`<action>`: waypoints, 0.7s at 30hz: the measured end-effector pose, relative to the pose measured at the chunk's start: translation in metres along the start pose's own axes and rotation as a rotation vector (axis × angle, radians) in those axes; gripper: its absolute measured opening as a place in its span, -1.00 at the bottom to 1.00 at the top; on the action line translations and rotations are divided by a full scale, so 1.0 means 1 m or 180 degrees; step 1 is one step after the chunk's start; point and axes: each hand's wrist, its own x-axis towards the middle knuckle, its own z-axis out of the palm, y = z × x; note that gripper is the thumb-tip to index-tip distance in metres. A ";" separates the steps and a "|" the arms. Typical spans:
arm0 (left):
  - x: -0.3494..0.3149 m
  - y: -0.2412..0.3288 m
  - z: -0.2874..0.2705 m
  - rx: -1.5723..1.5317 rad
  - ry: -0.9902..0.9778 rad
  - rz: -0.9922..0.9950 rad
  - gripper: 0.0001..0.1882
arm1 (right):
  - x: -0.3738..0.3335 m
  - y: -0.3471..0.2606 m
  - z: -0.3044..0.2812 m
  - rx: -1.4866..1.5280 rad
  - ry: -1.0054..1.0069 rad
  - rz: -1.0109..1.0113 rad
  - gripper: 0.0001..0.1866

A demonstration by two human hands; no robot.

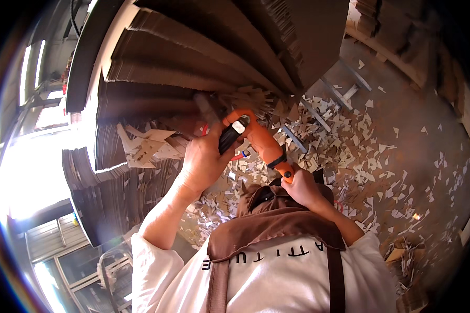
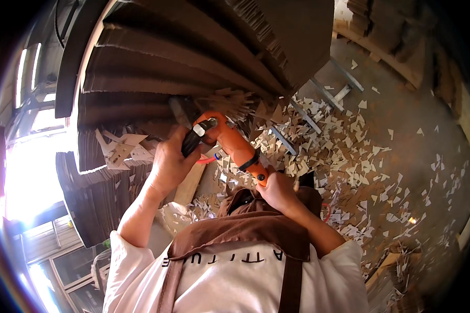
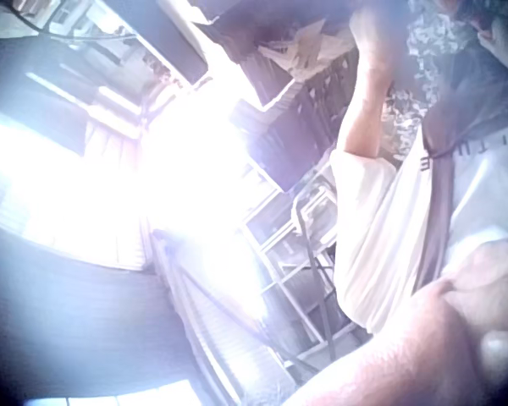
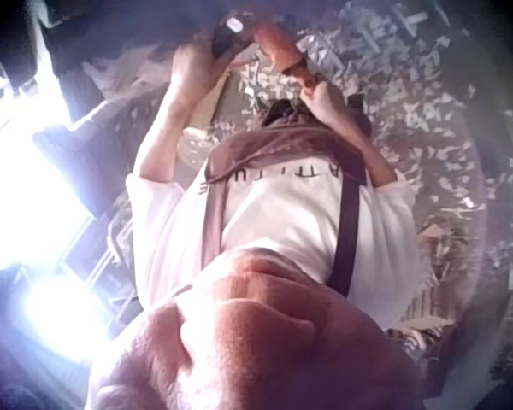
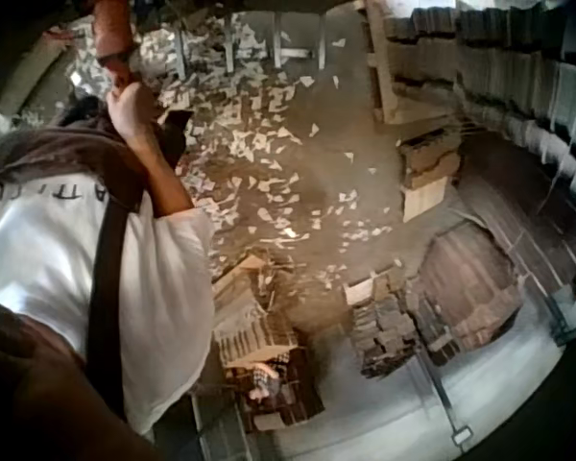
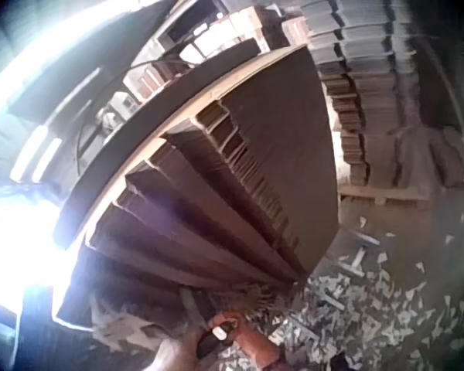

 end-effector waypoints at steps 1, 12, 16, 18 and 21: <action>0.000 -0.002 0.004 -0.0010 0.0042 -0.0014 -0.73 | 0.002 0.002 0.000 -0.0016 0.0053 -0.0057 -0.69; 0.014 -0.004 0.031 -0.0095 -0.0120 -0.0115 -0.77 | 0.018 0.043 0.020 0.0056 0.0339 -0.0310 -0.70; 0.019 -0.013 0.040 -0.0079 -0.0195 -0.0171 -0.76 | 0.022 0.050 0.022 -0.0015 0.0315 -0.0281 -0.70; 0.021 -0.016 0.045 -0.0181 -0.0189 -0.0141 -0.76 | 0.026 0.052 0.020 -0.0109 0.0249 -0.0138 -0.70; 0.019 -0.030 0.059 -0.0347 -0.0153 -0.0040 -0.75 | 0.025 0.056 0.020 -0.0189 0.0284 -0.0067 -0.70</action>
